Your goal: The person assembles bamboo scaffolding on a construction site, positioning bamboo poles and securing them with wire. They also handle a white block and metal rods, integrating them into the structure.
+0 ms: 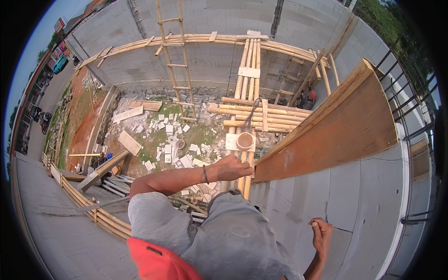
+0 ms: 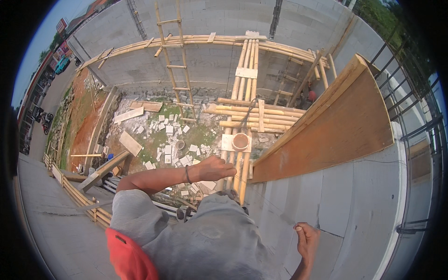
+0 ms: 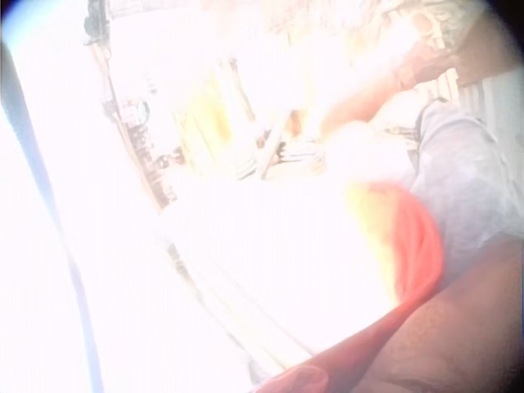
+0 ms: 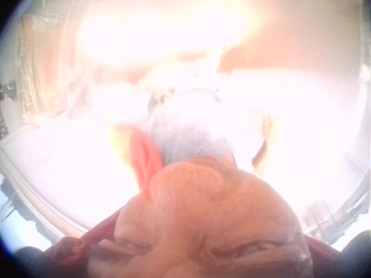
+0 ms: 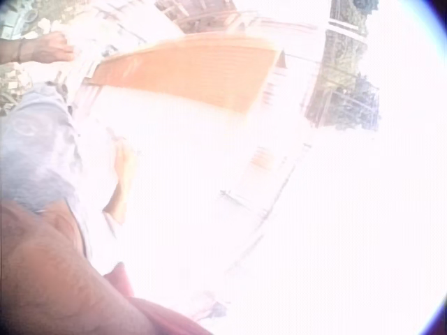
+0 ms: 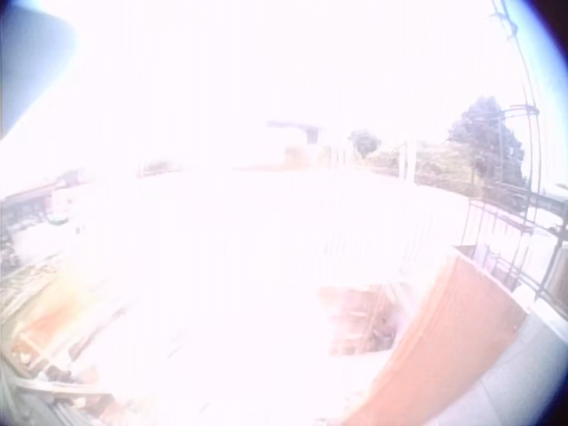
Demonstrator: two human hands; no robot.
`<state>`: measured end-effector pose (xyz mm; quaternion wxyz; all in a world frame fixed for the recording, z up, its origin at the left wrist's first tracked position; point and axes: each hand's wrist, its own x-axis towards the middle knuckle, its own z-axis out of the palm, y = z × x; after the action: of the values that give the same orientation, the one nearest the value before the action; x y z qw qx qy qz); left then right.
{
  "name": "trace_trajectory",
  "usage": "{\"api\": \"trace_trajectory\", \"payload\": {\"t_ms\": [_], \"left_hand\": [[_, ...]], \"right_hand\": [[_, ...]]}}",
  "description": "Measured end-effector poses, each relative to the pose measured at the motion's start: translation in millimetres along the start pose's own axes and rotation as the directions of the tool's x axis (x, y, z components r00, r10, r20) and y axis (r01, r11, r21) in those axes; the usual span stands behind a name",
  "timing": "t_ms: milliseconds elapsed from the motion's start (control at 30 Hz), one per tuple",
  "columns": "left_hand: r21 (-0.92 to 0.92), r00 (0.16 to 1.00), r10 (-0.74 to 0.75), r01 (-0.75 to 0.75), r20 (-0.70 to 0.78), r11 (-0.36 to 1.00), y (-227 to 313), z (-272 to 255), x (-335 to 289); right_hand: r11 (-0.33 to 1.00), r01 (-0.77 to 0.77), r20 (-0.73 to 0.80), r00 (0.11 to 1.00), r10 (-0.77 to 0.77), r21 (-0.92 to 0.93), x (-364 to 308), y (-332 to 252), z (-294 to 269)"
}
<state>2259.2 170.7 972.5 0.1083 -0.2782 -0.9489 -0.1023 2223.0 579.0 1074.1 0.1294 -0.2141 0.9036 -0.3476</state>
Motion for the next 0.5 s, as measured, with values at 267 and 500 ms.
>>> {"api": "trace_trajectory", "payload": {"t_ms": [267, 500], "left_hand": [[0.331, 0.992, 0.106, -0.077, -0.070, 0.940, -41.8, -6.7, 20.7], [0.145, 0.994, 0.105, -0.098, -0.038, 0.985, -61.2, -19.2, 23.8]], "right_hand": [[0.967, 0.053, 0.362, 0.931, 0.042, -0.248, -32.5, 24.4, 24.8], [0.962, -0.005, -0.111, 0.993, 0.037, 0.272, -38.2, 24.3, -18.5]]}}
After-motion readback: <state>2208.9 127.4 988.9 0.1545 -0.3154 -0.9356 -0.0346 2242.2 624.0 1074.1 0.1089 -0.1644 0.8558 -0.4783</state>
